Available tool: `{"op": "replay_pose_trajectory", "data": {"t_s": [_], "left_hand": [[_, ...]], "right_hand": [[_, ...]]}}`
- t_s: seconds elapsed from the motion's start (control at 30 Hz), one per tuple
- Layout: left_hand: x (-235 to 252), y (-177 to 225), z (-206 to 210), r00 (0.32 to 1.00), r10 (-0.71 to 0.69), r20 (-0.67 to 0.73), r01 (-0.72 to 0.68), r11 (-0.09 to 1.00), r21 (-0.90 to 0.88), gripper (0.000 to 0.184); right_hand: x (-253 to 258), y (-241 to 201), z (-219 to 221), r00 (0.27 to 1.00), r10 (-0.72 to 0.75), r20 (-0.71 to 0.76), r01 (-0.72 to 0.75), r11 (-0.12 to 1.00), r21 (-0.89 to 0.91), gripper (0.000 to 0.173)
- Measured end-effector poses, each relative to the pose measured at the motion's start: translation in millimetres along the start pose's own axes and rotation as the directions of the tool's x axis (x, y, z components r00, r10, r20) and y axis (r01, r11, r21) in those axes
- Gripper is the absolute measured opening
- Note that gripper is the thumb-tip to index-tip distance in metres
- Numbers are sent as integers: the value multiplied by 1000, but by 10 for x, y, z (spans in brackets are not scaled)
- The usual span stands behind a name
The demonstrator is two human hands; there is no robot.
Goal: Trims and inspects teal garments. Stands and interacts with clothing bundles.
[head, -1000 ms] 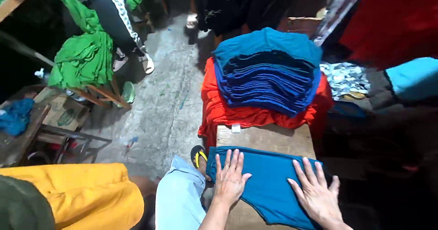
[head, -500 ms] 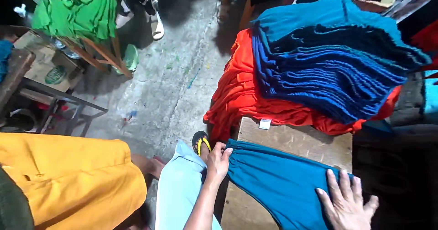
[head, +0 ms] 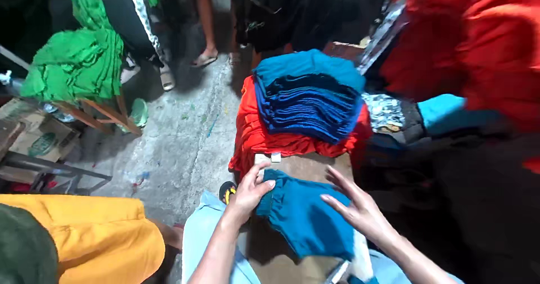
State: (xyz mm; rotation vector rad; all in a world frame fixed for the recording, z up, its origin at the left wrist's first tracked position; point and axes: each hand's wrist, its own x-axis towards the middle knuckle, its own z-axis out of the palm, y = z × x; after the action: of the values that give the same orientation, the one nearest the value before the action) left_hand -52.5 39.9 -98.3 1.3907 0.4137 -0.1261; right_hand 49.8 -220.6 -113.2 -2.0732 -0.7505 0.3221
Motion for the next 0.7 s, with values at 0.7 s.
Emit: {"op": "replay_pose_trajectory", "data": {"t_s": [0.7], "left_hand": [[-1618,2503,826,775,629,65,-510,561,652,12]], "right_hand": [[-537,-2087,-1917,834,-457,-309,508,854,110,13]]}}
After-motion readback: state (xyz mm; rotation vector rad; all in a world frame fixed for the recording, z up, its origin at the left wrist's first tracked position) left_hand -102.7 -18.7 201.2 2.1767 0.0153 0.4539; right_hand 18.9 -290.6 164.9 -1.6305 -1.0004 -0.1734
